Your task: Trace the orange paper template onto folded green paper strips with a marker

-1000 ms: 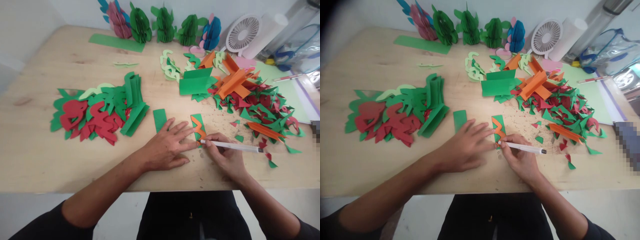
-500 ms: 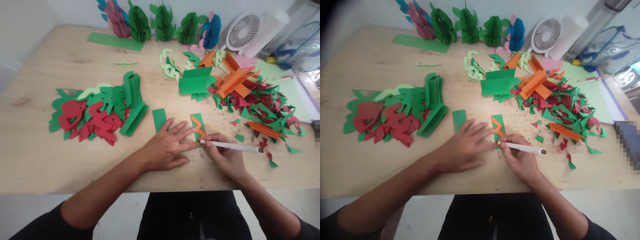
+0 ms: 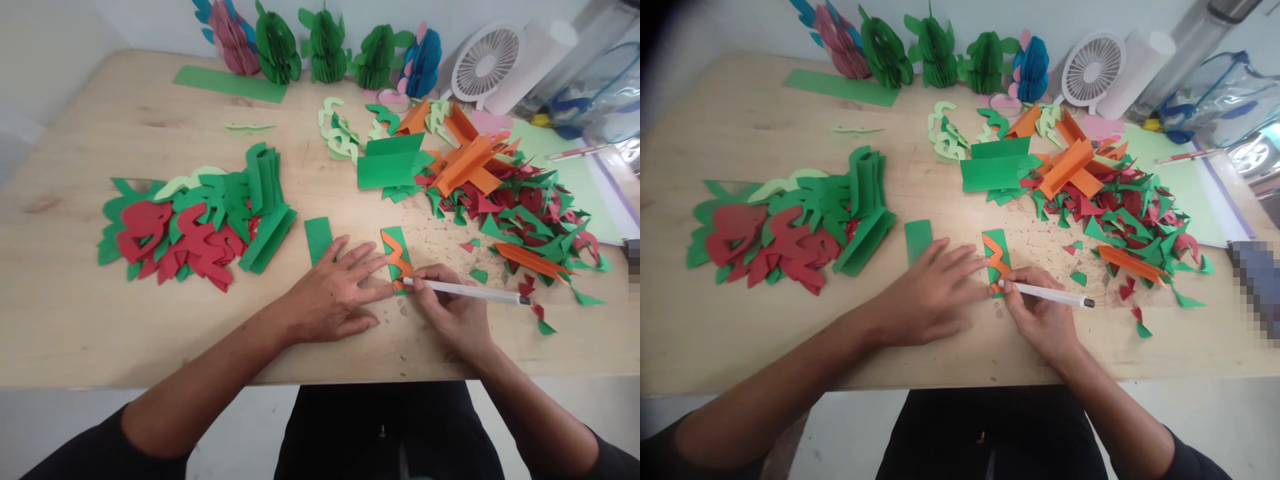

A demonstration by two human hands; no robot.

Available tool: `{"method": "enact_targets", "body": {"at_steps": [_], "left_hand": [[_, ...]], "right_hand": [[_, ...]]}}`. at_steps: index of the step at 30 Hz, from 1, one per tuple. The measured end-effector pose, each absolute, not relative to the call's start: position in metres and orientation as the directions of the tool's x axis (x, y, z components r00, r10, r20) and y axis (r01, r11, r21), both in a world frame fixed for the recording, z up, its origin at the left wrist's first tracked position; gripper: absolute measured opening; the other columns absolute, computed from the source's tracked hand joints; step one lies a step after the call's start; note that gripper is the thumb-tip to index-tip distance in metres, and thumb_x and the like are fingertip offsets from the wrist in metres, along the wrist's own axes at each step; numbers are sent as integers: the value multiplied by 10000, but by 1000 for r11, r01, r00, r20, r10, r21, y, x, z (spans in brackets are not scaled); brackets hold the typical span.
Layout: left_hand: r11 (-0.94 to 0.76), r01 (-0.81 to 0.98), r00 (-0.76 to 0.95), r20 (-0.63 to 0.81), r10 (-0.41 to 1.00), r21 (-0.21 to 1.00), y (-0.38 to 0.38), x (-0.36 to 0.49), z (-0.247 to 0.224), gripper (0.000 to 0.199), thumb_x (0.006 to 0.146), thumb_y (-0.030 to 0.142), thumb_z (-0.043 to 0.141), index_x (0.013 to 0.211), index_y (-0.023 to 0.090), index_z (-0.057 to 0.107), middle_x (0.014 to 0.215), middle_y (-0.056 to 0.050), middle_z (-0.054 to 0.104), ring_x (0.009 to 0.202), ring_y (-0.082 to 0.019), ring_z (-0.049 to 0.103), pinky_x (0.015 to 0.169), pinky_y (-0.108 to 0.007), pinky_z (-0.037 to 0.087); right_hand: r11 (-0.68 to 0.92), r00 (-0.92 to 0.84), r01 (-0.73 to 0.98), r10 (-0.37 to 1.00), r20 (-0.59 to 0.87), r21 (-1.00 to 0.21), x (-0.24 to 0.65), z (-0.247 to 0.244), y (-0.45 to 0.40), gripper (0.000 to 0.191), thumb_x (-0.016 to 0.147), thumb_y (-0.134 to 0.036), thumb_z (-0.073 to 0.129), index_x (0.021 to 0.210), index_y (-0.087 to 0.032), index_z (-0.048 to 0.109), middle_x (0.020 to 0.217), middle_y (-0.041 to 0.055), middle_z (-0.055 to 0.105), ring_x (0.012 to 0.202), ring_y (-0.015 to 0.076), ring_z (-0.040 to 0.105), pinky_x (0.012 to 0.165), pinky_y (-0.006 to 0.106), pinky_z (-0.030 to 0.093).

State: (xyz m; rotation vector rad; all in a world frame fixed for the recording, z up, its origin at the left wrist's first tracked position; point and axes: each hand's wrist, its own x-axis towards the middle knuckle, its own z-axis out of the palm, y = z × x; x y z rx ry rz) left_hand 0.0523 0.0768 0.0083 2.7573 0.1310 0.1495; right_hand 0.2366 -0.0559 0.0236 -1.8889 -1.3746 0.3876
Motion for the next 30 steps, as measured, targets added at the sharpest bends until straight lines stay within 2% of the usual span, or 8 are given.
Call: {"method": "enact_targets", "body": {"at_steps": [6, 11, 23, 30], "left_hand": [[-924, 75, 990, 79, 113, 376, 77, 53, 9, 506, 912, 471, 556, 1395, 340, 483, 1543, -81, 365, 1421, -375, 287, 1136, -651, 144], [-921, 70, 991, 82, 110, 384, 77, 53, 9, 489, 910, 472, 556, 1375, 329, 506, 1537, -84, 373, 1417, -377, 292, 1131, -657, 150], [-918, 76, 990, 79, 115, 390, 76, 53, 9, 484, 911, 466, 561, 1373, 331, 507, 1546, -86, 362, 1423, -380, 284, 1129, -660, 149], [-915, 77, 990, 77, 116, 397, 76, 53, 10, 472, 910, 455, 568, 1361, 326, 521, 1543, -87, 365, 1423, -381, 287, 1133, -659, 140]], "right_hand": [[-150, 401, 660, 899, 176, -736, 239, 22, -57, 89, 870, -274, 606, 822, -221, 660, 726, -11, 701, 603, 116, 610, 540, 231, 449], [-159, 426, 637, 888, 173, -754, 238, 22, -56, 106, 868, -287, 602, 805, -218, 653, 711, -11, 698, 570, 111, 595, 505, 224, 437], [-162, 444, 630, 877, 182, -759, 238, 21, -56, 104, 871, -276, 591, 808, -219, 650, 738, -2, 709, 630, 124, 637, 563, 229, 482], [-184, 449, 641, 877, 170, -745, 239, 22, -56, 112, 868, -285, 583, 804, -221, 648, 719, -7, 702, 608, 124, 622, 545, 234, 468]]}}
